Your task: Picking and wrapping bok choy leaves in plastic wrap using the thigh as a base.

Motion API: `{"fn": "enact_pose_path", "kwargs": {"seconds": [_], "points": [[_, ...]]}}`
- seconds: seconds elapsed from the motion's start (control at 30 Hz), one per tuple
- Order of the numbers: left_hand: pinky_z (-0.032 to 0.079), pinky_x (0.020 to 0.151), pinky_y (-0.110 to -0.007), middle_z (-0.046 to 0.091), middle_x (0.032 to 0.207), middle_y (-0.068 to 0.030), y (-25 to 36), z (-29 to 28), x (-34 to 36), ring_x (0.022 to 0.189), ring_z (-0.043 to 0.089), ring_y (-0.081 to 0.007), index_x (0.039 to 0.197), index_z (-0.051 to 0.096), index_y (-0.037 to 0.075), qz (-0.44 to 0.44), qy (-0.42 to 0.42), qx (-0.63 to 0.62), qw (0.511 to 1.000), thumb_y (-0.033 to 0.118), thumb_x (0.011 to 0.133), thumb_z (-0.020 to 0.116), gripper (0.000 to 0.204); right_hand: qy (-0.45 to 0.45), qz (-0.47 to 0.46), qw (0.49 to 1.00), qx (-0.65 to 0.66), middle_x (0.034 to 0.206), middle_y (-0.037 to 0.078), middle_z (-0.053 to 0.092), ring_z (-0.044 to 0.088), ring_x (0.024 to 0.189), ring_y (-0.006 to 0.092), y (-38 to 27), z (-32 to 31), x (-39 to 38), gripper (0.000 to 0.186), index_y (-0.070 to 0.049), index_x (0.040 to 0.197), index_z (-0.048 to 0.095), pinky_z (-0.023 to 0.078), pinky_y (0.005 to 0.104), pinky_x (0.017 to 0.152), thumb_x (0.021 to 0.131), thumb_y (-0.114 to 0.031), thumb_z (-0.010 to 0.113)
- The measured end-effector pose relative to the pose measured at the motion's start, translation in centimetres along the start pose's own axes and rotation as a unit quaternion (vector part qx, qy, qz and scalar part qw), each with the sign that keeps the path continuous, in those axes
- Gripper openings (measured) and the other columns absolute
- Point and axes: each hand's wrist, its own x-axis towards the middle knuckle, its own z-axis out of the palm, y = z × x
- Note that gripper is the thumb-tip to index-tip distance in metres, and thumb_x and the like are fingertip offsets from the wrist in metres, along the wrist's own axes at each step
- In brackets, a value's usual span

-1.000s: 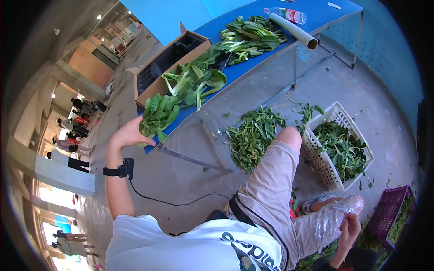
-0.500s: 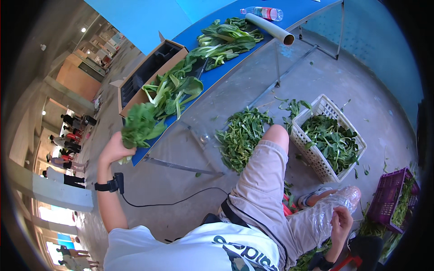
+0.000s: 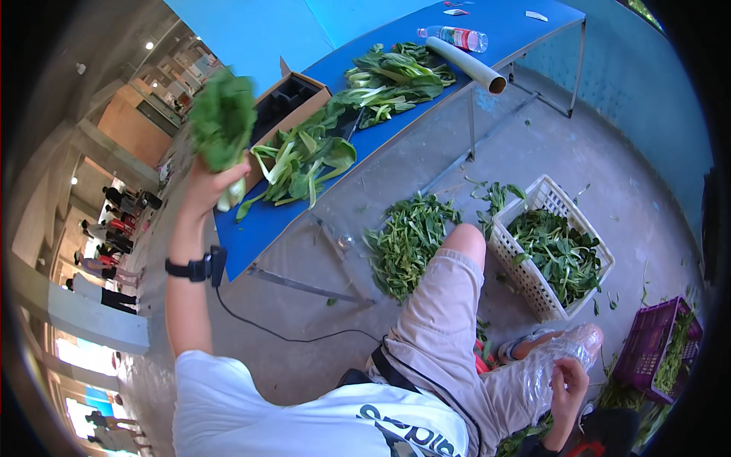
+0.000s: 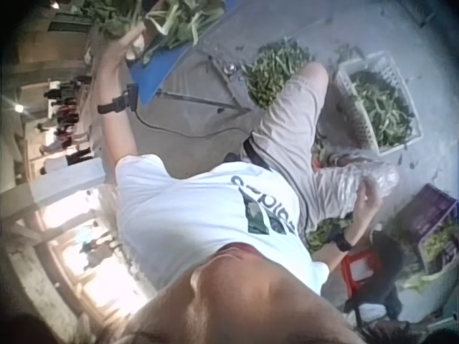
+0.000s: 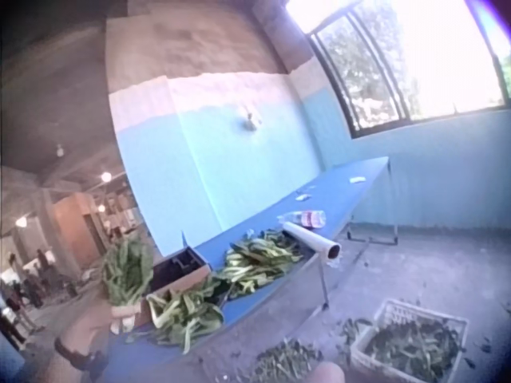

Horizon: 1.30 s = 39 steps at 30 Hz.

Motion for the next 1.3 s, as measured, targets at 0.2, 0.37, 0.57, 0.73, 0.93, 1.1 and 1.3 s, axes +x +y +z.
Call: {"fn": "enact_pose_path", "kwargs": {"seconds": [0.2, 0.37, 0.57, 0.73, 0.93, 1.1, 1.3], "points": [[0.056, 0.089, -0.041, 0.078, 0.104, -0.0183, -0.7, 4.9, 4.8, 0.097, 0.075, -0.0305, 0.116, 0.071, -0.003, 0.044, -0.019, 0.254, 0.966, 0.012, 0.072, 0.088, 0.049, -0.002, 0.037, 0.999, 0.011, 0.081, 0.003, 0.067, 0.063, 0.068, 0.0084, 0.0, 0.2, -1.2, 0.011, 0.002, 0.101, 0.071, 0.047, 0.0244, 0.063, 0.093, 0.004, 0.065], [0.056, 0.09, -0.046, 0.078, 0.105, -0.0221, -1.4, 6.0, 5.1, 0.103, 0.074, -0.0396, 0.116, 0.073, -0.001, -0.016, -0.026, 0.324, 0.945, 0.018, 0.067, 0.088, 0.054, 0.033, 0.059, 0.998, 0.017, 0.08, 0.002, 0.067, 0.063, 0.069, 0.0082, 1.0, 0.3, -2.2, 0.01, 0.002, 0.101, 0.071, 0.047, 0.0248, 0.062, 0.093, 0.004, 0.065], [0.057, 0.087, -0.042, 0.078, 0.102, -0.0208, -2.1, 5.4, 5.8, 0.097, 0.076, -0.0321, 0.114, 0.072, -0.004, -0.056, -0.039, 0.294, 0.953, 0.012, 0.069, 0.086, 0.05, 0.028, 0.07, 0.997, 0.019, 0.081, 0.003, 0.067, 0.063, 0.07, 0.0084, 0.4, 0.5, -1.5, 0.009, 0.003, 0.101, 0.07, 0.047, 0.0248, 0.062, 0.094, 0.004, 0.064], [0.057, 0.086, -0.036, 0.077, 0.107, -0.0111, -3.1, 3.9, 5.7, 0.095, 0.072, -0.0198, 0.117, 0.072, -0.005, -0.079, -0.068, 0.128, 0.986, 0.004, 0.071, 0.088, 0.05, 0.03, 0.055, 0.998, 0.013, 0.081, 0.004, 0.068, 0.063, 0.07, 0.0087, 0.3, 0.9, -0.9, 0.009, 0.004, 0.101, 0.07, 0.047, 0.0248, 0.062, 0.094, 0.004, 0.064], [0.06, 0.08, -0.036, 0.073, 0.111, -0.0085, 0.5, -2.1, 4.9, 0.093, 0.072, -0.0201, 0.128, 0.066, 0.0, -0.128, 0.016, -0.002, 0.992, 0.004, 0.073, 0.089, 0.06, 0.019, 0.053, 0.998, 0.015, 0.084, 0.004, 0.069, 0.063, 0.071, 0.0084, 0.2, 0.7, -0.8, 0.009, 0.004, 0.102, 0.069, 0.047, 0.0245, 0.063, 0.095, 0.005, 0.064], [0.061, 0.076, -0.033, 0.074, 0.106, -0.0089, 0.0, -3.7, 4.9, 0.089, 0.073, -0.0194, 0.127, 0.067, 0.0, -0.169, 0.016, -0.008, 0.985, 0.005, 0.075, 0.084, 0.055, 0.02, 0.061, 0.997, 0.036, 0.085, 0.002, 0.068, 0.062, 0.074, 0.0074, 1.1, 1.0, -0.6, 0.009, 0.003, 0.101, 0.07, 0.047, 0.0237, 0.065, 0.095, 0.005, 0.064], [0.06, 0.079, -0.031, 0.074, 0.106, -0.0086, -0.9, -2.2, 3.9, 0.086, 0.073, -0.0182, 0.119, 0.071, 0.001, -0.196, -0.022, -0.041, 0.979, 0.008, 0.076, 0.085, 0.046, 0.016, 0.054, 0.998, 0.015, 0.085, 0.002, 0.068, 0.062, 0.074, 0.0074, 0.6, 1.0, -0.7, 0.008, 0.002, 0.101, 0.07, 0.047, 0.0238, 0.064, 0.095, 0.004, 0.064]]}}
